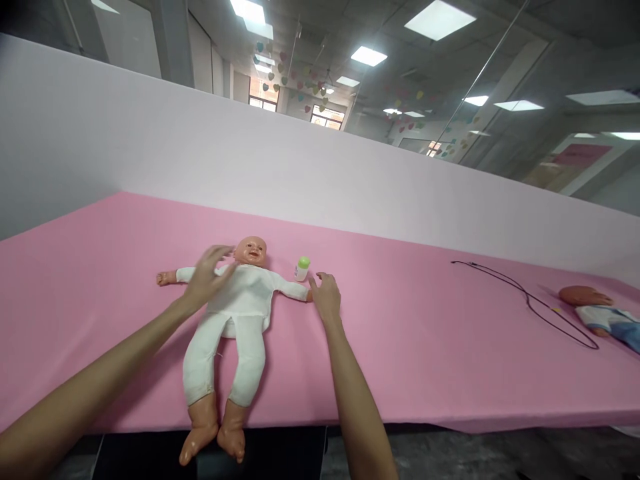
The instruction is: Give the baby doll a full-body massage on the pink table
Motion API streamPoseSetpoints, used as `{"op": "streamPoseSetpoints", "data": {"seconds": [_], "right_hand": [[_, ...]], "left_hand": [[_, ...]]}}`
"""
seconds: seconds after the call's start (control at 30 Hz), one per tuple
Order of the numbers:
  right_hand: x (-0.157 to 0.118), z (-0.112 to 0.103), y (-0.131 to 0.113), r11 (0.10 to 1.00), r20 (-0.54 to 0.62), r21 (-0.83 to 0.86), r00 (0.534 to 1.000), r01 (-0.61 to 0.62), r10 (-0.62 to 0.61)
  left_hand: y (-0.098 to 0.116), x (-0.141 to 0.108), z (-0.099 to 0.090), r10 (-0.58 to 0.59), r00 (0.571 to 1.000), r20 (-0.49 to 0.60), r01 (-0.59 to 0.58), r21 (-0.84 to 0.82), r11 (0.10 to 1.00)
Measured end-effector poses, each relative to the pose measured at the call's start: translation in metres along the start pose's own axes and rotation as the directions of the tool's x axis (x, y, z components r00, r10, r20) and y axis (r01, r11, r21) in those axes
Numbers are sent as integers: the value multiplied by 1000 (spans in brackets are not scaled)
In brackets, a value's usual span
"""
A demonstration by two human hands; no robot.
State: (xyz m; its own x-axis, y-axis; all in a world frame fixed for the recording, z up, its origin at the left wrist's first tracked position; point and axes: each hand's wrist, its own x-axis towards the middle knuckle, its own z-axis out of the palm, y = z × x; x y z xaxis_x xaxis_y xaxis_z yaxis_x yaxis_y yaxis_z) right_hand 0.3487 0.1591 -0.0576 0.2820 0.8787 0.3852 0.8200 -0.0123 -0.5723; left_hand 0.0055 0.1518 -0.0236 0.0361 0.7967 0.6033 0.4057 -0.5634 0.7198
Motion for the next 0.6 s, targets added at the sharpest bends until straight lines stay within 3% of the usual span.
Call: {"op": "streamPoseSetpoints", "data": {"seconds": [0.03, 0.07, 0.1, 0.13, 0.2, 0.27, 0.37, 0.47, 0.6], "right_hand": [[5, 1, -5, 999, 26, 17, 999, 39, -40], [10, 4, -9, 996, 42, 30, 995, 84, -86], [14, 7, -12, 990, 50, 37, 989, 137, -139], [18, 12, -14, 979, 49, 37, 978, 200, -201], [25, 22, -14, 944, 32, 28, 944, 328, -329], [30, 31, -10, 908, 41, 17, 907, 419, -419], [37, 37, -2, 898, 94, 6, 894, 441, -439], [37, 36, -2, 913, 138, 6, 904, 408, -404], [12, 41, -37, 913, 101, 166, 915, 373, -392]], "left_hand": [[14, 10, 21, -24, 990, 140, 51, -189, 981], [25, 20, 43, -90, 955, 284, 191, -351, 917], [32, 30, 65, -199, 894, 401, 387, -472, 792], [36, 40, 87, -306, 808, 504, 569, -531, 628], [37, 54, 124, -448, 657, 606, 753, -553, 356], [30, 62, 151, -495, 591, 637, 797, -554, 240], [21, 66, 170, -478, 590, 651, 799, -556, 229], [21, 65, 170, -471, 593, 653, 797, -560, 227], [39, 60, 162, -405, 653, 640, 751, -616, 237]]}}
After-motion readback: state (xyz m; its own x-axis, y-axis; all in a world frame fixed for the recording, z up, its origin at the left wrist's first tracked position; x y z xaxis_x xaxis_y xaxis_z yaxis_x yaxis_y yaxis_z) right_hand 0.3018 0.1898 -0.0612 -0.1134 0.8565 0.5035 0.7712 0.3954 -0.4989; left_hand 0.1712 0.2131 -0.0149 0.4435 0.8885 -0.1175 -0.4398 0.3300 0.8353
